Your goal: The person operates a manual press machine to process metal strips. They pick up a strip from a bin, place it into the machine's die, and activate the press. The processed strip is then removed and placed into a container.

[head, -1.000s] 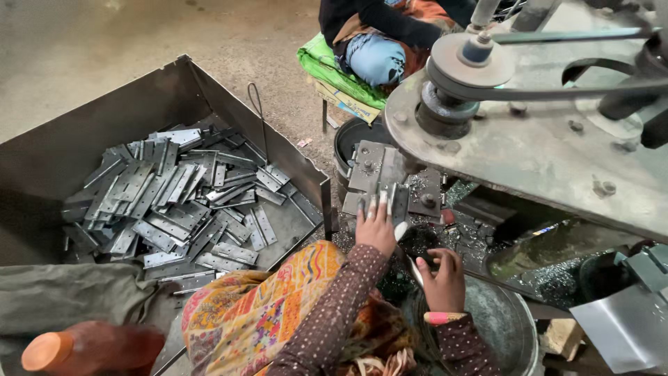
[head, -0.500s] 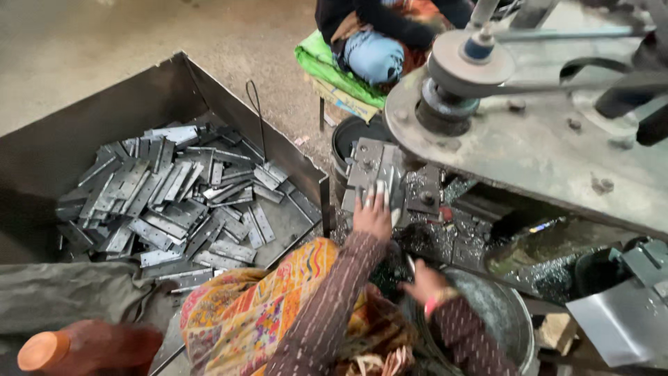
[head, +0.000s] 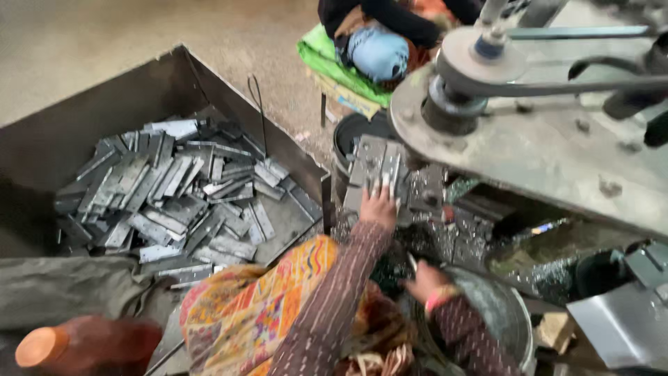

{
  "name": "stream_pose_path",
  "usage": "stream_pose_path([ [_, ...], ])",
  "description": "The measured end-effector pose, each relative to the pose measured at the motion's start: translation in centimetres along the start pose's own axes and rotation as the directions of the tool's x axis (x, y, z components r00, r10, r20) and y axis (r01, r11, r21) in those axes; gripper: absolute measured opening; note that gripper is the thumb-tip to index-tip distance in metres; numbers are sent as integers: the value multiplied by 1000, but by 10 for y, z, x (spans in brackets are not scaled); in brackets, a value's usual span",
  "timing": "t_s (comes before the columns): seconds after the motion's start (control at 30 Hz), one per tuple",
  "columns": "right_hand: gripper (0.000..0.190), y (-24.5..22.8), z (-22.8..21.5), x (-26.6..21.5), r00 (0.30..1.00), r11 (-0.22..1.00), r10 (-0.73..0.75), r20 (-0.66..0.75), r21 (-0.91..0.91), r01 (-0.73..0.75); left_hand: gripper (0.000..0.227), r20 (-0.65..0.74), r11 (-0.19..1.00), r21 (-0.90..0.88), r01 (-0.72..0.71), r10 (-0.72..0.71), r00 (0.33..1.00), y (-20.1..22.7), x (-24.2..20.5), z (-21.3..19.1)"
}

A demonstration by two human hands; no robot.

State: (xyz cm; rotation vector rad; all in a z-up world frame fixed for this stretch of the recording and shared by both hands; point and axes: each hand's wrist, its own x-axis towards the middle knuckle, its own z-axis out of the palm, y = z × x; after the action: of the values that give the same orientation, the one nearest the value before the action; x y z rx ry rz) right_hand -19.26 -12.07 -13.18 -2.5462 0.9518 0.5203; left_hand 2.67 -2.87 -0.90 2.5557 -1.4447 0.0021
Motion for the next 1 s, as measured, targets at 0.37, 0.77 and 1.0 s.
stream_pose_path([
  [0.37,68,-6,52,-44,995,985,21,-98,171,-4,44,105,995,93,-44,34,994,-3,4,-5],
  [0.77,52,-12,26,-42,960,987,27,-278,157,18,36,-82,999,-18,-30,28,996,-18,51,27],
  [1.0,72,-30,-46,-21,998,998,30,47,-61,-27,33,182,999,-49,11,-2,983,-15,45,-9],
])
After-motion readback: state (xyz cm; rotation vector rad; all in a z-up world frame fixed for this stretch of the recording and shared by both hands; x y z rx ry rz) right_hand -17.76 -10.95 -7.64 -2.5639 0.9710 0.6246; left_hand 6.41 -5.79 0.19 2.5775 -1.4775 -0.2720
